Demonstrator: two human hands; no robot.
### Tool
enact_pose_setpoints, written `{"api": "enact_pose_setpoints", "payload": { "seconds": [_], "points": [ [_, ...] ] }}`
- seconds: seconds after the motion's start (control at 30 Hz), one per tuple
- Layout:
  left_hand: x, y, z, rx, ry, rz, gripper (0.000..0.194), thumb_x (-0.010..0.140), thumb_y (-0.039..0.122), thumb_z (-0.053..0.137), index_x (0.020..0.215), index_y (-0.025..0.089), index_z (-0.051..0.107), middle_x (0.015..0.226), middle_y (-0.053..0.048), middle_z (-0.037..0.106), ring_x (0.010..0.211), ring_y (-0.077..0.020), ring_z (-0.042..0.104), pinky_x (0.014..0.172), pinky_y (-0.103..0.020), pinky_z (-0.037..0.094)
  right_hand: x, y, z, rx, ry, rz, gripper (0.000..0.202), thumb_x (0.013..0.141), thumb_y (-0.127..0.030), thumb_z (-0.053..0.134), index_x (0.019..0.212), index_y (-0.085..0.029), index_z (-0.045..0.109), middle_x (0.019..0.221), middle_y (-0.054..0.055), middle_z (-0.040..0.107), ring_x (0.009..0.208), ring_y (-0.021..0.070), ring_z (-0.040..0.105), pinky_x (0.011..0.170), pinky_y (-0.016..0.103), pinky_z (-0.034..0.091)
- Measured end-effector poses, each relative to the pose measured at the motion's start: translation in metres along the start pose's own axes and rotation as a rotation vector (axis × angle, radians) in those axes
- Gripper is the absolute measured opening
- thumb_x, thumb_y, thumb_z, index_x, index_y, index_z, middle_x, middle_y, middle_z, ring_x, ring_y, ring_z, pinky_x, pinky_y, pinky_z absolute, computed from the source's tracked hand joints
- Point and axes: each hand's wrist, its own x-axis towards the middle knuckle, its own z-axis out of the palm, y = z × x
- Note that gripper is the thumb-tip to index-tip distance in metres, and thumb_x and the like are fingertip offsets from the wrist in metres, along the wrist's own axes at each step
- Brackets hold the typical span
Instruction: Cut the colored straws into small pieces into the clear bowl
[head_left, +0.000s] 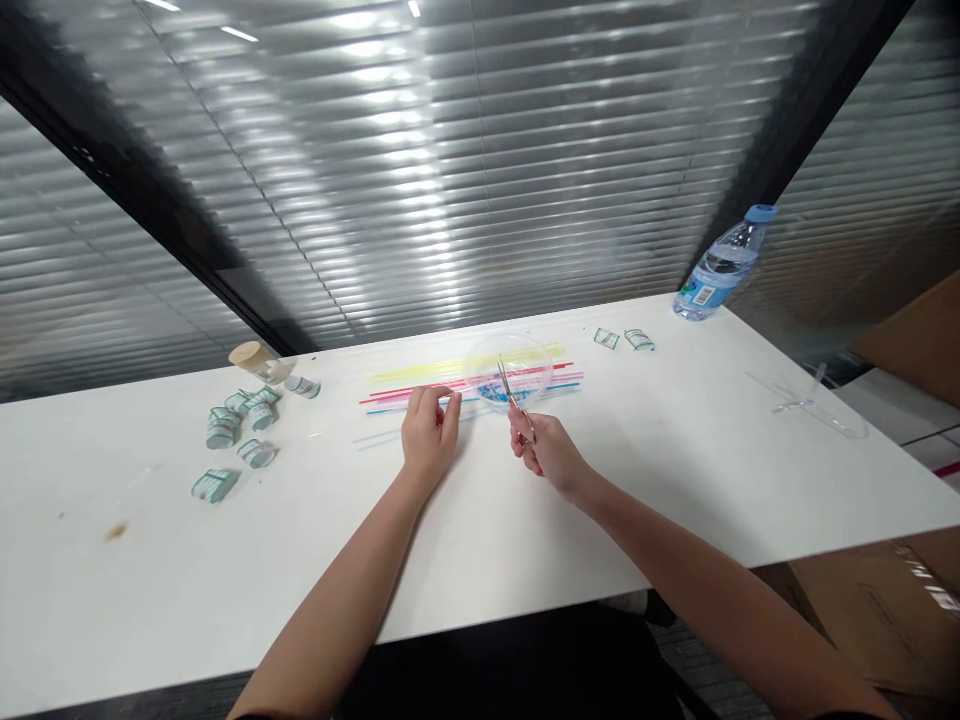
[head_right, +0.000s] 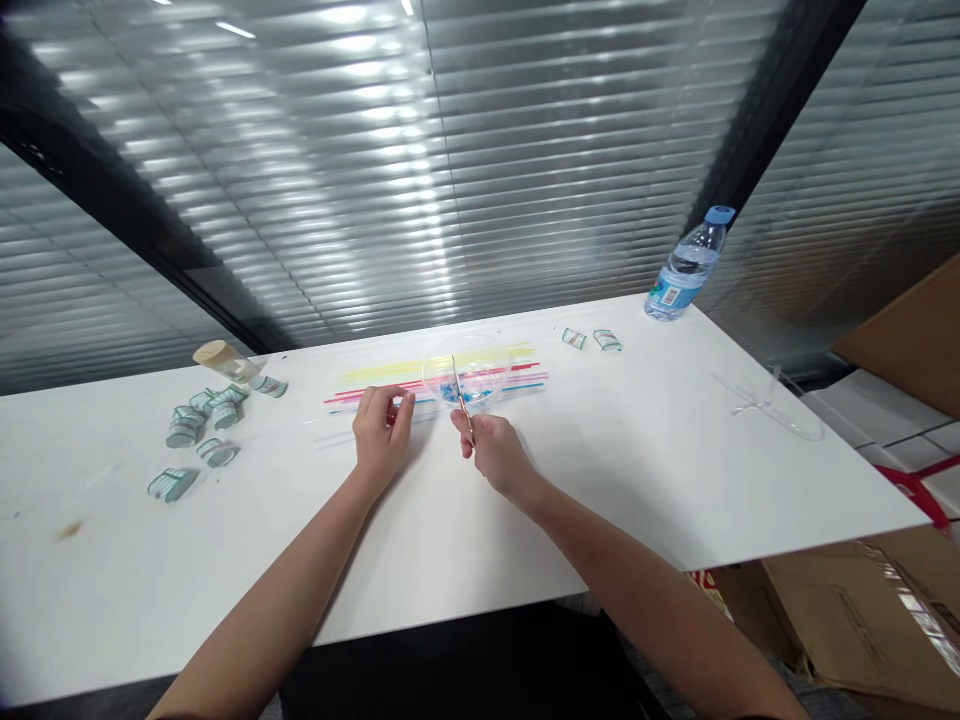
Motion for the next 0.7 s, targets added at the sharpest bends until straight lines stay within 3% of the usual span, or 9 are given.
{"api": "enact_pose_setpoints", "payload": {
  "seconds": [0.7],
  "points": [
    [-0.0002,0.0036,-0.0007,-0.03,-0.028,0.01,0.012,0.092,0.029,0.052,0.089,0.019,0.058,0.079,-0.001,0.053,0.054,-0.008,0.044,0.056,-0.024,0.039,0.0017,0.0038,-0.0009,-0.076,-0.063,0.019,0.062,0.074,-0.075,0.054,0.064,-0.014,0.047,0.054,-0.002,0.047,0.036,0.0016,0.03,0.041,0.019,0.022]
  ]
}}
